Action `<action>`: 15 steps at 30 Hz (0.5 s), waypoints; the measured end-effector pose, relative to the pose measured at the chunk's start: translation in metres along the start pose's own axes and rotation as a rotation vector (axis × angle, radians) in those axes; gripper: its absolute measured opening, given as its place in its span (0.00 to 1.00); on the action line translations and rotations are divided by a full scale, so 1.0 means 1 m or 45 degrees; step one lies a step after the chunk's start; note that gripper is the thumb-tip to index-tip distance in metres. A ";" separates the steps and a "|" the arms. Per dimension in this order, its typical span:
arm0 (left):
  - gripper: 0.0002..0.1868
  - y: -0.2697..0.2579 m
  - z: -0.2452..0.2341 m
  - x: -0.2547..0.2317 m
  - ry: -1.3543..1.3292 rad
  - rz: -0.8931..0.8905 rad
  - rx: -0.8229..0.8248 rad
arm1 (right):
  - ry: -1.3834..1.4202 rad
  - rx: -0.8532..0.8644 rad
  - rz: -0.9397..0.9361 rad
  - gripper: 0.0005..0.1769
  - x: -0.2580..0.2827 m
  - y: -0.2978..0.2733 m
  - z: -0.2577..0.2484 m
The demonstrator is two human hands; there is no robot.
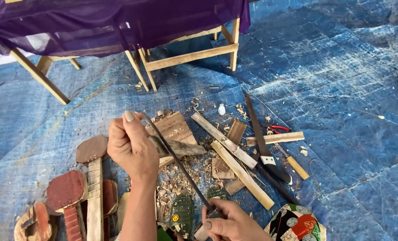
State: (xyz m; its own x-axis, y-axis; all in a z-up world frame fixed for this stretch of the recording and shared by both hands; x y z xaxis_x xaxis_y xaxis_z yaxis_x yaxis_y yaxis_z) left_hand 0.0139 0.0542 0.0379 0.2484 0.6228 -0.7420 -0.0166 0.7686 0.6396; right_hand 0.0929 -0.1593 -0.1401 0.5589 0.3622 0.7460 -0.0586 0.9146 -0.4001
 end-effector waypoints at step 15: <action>0.18 0.002 -0.007 0.006 0.018 -0.065 -0.038 | 0.010 0.016 0.074 0.10 -0.004 0.005 0.001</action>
State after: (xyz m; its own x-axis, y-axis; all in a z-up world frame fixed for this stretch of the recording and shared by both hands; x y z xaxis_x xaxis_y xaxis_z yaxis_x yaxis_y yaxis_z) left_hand 0.0085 0.0600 0.0335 0.2361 0.5847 -0.7762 -0.0329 0.8031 0.5949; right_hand 0.0896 -0.1556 -0.1442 0.5610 0.4136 0.7171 -0.1015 0.8940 -0.4363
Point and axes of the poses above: each hand's wrist, its own y-axis towards the middle knuckle, its own z-axis out of the palm, x = y × z, the point moved 7 cm from there along y, towards the middle knuckle, and after that the axes turned 6 degrees about -y, right-handed, at the moved point
